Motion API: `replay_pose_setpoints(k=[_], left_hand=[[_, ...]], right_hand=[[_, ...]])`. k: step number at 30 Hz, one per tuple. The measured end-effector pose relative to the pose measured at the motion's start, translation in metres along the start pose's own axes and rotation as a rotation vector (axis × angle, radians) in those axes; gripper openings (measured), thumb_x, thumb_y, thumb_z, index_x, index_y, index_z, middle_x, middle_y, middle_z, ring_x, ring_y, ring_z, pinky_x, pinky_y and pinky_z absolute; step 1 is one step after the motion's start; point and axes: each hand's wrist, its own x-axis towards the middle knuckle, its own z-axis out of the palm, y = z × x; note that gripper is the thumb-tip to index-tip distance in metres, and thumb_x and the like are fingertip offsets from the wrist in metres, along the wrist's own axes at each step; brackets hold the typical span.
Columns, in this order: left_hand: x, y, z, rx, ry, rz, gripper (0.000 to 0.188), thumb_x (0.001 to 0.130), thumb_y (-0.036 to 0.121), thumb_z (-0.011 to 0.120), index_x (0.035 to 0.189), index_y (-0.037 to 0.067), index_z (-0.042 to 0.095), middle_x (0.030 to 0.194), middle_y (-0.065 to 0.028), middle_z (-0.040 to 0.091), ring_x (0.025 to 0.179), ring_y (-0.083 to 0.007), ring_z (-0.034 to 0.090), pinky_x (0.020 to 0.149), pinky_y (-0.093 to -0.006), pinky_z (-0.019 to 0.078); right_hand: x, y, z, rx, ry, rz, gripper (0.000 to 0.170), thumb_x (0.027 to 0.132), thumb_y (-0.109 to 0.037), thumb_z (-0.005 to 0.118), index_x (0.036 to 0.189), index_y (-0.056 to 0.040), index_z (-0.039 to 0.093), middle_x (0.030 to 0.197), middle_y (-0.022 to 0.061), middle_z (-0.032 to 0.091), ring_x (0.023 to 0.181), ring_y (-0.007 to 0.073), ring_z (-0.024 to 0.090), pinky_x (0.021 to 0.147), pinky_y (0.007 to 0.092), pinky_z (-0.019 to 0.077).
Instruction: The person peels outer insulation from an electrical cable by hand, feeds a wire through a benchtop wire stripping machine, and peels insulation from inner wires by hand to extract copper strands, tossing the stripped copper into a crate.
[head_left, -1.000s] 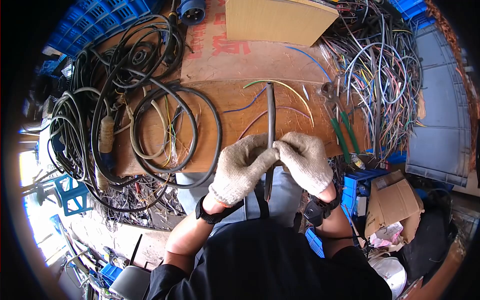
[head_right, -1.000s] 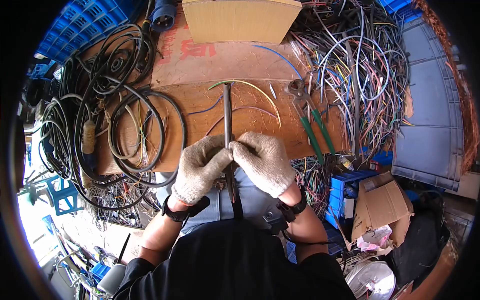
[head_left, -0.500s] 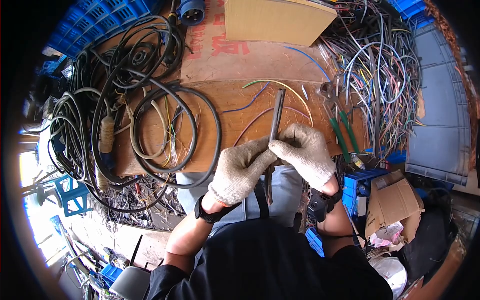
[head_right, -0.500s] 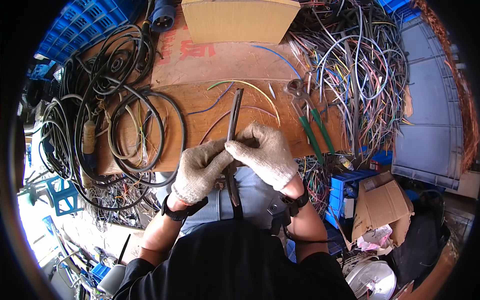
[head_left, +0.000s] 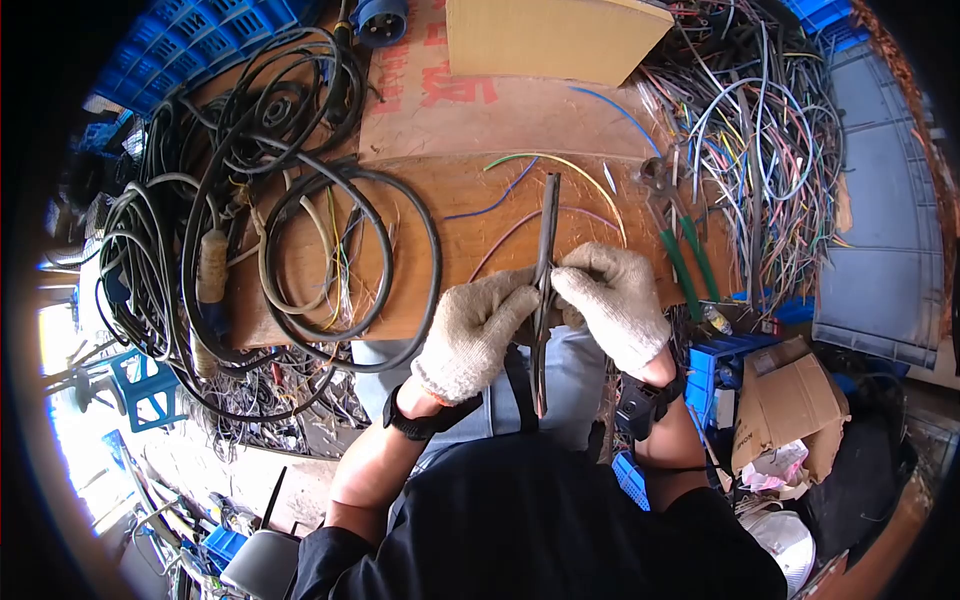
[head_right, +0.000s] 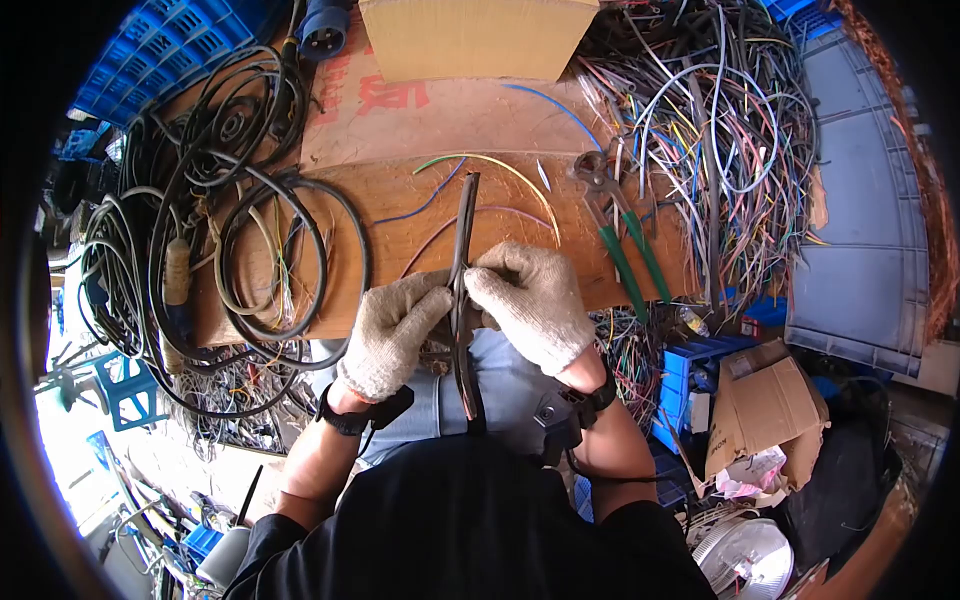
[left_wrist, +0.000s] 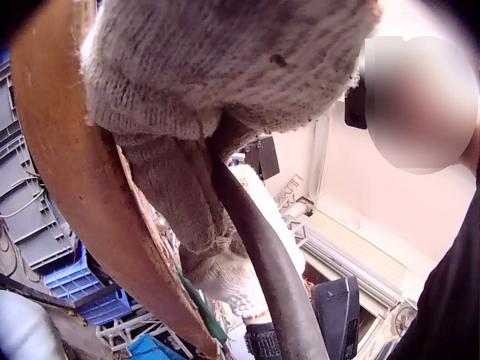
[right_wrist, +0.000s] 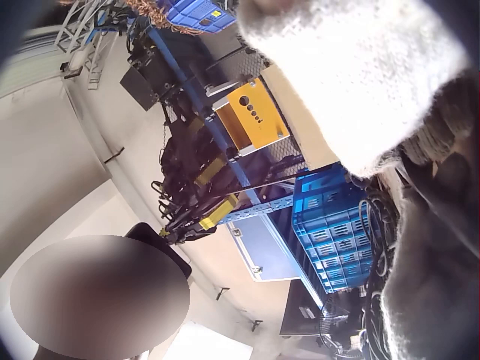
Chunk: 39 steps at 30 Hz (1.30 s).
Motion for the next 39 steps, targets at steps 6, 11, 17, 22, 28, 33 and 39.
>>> replay_pose_setpoints(k=[6,11,17,22,28,33,39], left_hand=[[0.000,0.000,-0.003,-0.030,-0.040,0.024,0.030,0.104,0.011,0.051,0.125,-0.007,0.062,0.093,-0.0081,0.072,0.081,-0.0089,0.065,0.073,-0.0260,0.0538],[0.000,0.002,-0.006,-0.078,-0.064,0.019,0.029,0.105,0.010,0.049,0.124,-0.007,0.062,0.093,-0.0076,0.072,0.082,-0.0090,0.065,0.075,-0.0254,0.0542],[0.000,-0.004,-0.007,-0.136,-0.078,0.046,0.029,0.106,0.013,0.047,0.122,-0.007,0.061,0.093,-0.0089,0.072,0.078,-0.0095,0.067,0.069,-0.0237,0.0542],[0.000,-0.004,-0.007,-0.143,-0.065,0.078,0.030,0.106,0.018,0.047,0.118,-0.006,0.062,0.090,-0.0101,0.073,0.074,-0.0100,0.068,0.063,-0.0224,0.0542],[0.001,-0.008,-0.007,-0.103,-0.061,0.082,0.031,0.107,0.019,0.046,0.116,-0.005,0.062,0.089,-0.0093,0.072,0.073,-0.0095,0.067,0.064,-0.0223,0.0540],[0.001,-0.007,-0.005,-0.043,-0.079,0.124,0.029,0.107,0.019,0.047,0.115,-0.004,0.063,0.088,-0.0080,0.072,0.071,-0.0075,0.065,0.061,-0.0214,0.0520],[0.000,0.000,-0.001,-0.019,-0.073,0.086,0.026,0.106,0.017,0.051,0.115,-0.003,0.063,0.087,-0.0055,0.070,0.069,-0.0054,0.062,0.059,-0.0213,0.0508]], right_hand=[[-0.002,-0.004,-0.003,0.123,-0.058,0.047,0.011,0.095,-0.010,0.066,0.093,0.0007,0.069,0.072,0.0034,0.065,0.060,0.0068,0.058,0.053,0.0233,0.0434],[-0.002,-0.006,-0.002,0.178,-0.067,0.088,0.012,0.095,-0.011,0.066,0.093,0.0010,0.068,0.072,0.0043,0.065,0.059,0.0074,0.058,0.052,0.0231,0.0436],[-0.003,-0.005,-0.002,0.149,-0.078,0.037,0.012,0.096,-0.011,0.066,0.093,0.0001,0.067,0.074,0.0034,0.064,0.061,0.0070,0.057,0.054,0.0224,0.0446],[-0.005,-0.005,-0.002,0.156,-0.081,0.031,0.011,0.095,-0.011,0.067,0.093,-0.0002,0.067,0.075,0.0028,0.064,0.062,0.0067,0.057,0.054,0.0222,0.0446],[-0.005,-0.005,-0.001,0.134,-0.067,0.012,0.011,0.095,-0.011,0.067,0.092,-0.0005,0.067,0.074,0.0024,0.064,0.061,0.0064,0.057,0.054,0.0223,0.0443],[-0.005,-0.004,-0.003,0.108,-0.066,-0.022,0.010,0.094,-0.010,0.068,0.091,-0.0004,0.068,0.075,0.0018,0.064,0.062,0.0066,0.058,0.055,0.0228,0.0454],[-0.007,-0.004,0.001,-0.125,0.013,-0.110,0.008,0.091,-0.008,0.071,0.089,0.0004,0.070,0.079,0.0026,0.067,0.069,0.0076,0.061,0.061,0.0244,0.0490]])
